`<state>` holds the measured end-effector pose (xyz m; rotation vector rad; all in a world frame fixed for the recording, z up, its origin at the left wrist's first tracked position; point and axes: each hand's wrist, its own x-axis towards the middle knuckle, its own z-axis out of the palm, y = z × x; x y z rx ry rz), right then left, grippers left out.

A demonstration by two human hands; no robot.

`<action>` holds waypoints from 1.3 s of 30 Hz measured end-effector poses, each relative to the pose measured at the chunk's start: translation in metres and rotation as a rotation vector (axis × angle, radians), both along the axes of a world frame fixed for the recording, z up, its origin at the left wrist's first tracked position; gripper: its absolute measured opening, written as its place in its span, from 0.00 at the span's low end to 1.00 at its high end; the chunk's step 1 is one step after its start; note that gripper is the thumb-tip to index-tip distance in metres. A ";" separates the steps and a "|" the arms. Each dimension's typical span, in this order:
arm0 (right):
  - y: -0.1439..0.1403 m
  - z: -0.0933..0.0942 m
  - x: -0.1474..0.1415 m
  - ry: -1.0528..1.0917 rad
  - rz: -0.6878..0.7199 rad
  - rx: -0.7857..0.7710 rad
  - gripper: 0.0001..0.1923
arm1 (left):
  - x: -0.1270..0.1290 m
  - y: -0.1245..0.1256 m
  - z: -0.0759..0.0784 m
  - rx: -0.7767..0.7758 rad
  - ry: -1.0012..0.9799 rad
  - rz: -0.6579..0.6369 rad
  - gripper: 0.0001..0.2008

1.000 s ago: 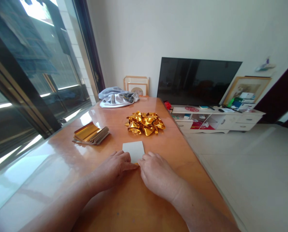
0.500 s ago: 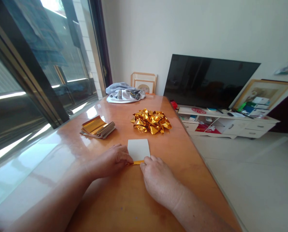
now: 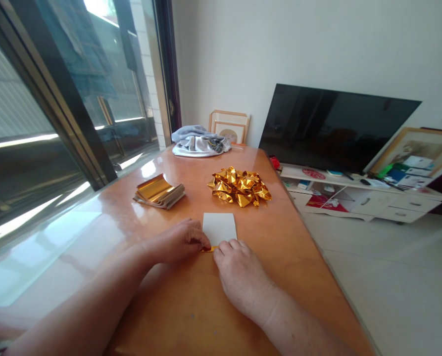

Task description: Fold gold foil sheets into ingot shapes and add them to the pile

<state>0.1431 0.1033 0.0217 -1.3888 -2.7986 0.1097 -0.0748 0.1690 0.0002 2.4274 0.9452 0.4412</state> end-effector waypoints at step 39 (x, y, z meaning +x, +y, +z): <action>0.003 0.017 0.030 -0.079 -0.136 0.031 0.15 | 0.000 0.000 -0.002 -0.042 0.052 0.105 0.12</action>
